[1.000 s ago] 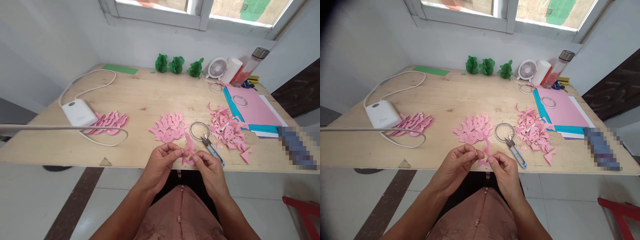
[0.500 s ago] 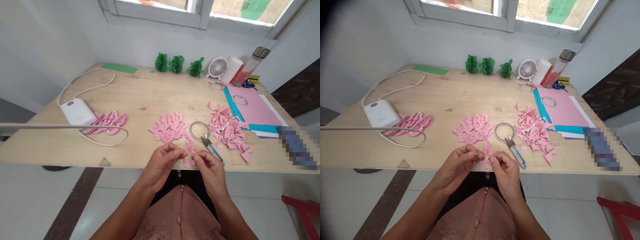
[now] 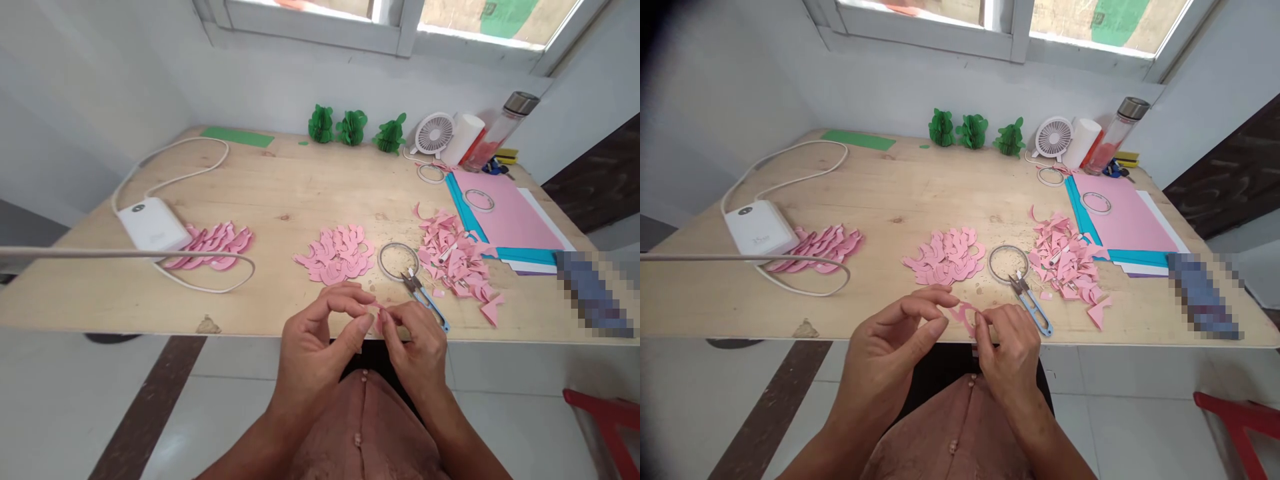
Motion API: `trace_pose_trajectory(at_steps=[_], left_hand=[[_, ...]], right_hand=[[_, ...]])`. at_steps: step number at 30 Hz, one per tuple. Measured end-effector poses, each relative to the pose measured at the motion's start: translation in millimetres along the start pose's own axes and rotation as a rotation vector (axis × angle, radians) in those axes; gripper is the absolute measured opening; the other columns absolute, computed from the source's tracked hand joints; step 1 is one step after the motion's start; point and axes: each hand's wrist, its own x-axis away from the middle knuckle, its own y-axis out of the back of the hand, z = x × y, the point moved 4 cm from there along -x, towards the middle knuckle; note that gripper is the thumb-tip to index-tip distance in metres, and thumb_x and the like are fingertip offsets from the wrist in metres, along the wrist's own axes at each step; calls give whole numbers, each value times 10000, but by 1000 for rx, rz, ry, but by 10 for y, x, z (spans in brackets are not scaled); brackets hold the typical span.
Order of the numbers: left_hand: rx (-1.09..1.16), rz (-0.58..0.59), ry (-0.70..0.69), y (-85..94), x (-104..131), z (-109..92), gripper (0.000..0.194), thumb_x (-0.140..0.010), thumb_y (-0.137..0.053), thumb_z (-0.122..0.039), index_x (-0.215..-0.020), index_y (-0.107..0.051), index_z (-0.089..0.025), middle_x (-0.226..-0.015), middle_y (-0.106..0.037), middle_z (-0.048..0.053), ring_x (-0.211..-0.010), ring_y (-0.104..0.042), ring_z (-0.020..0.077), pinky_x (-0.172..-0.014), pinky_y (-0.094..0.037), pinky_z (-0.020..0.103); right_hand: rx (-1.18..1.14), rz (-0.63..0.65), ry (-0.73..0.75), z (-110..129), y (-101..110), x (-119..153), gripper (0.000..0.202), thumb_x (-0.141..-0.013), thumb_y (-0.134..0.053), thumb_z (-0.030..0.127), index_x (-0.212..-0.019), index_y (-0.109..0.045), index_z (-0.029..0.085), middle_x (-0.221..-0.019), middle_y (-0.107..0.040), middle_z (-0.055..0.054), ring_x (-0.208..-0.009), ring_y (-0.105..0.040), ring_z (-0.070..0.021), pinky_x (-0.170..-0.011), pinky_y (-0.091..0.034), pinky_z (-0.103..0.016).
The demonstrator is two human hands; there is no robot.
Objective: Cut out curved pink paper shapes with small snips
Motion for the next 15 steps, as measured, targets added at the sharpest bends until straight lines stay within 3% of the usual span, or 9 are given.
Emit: trace_pose_trajectory(at_steps=[3, 5, 11, 15], left_hand=[[-52, -90, -101, 38, 56, -82, 118, -738, -672, -131, -691, -682, -239, -872, -695, 35, -1098, -527, 247, -1036, -315, 383], [1, -74, -121, 18, 87, -106, 122, -730, -678, -126, -692, -692, -241, -849, -695, 43, -1099, -529, 260, -1030, -327, 400], [392, 198, 177, -199, 65, 100, 63, -715, -704, -185, -657, -680, -197, -873, -688, 63, -1012, -586, 264, -957, -406, 425], [456, 163, 254, -177, 19, 196, 71, -721, -700, -184, -660, -664, -188, -862, -687, 39, -994, -587, 218, -971, -393, 367]], right_hand=[[19, -1, 2, -12, 0, -9, 162, -847, -544, 176, -688, -571, 198, -620, -614, -21, -615, -537, -157, -631, -377, -295], [24, 4, 3, -13, -4, -13, 156, -848, -540, 179, -697, -573, 199, -629, -615, -23, -620, -533, -157, -633, -374, -296], [-101, 43, -89, -46, -8, 8, 197, -857, -509, 223, -670, -568, 197, -623, -574, -15, -628, -517, -157, -586, -368, -277], [-255, 118, -269, -115, -26, 19, 204, -862, -524, 262, -685, -601, 194, -665, -613, -13, -650, -549, -147, -608, -401, -263]])
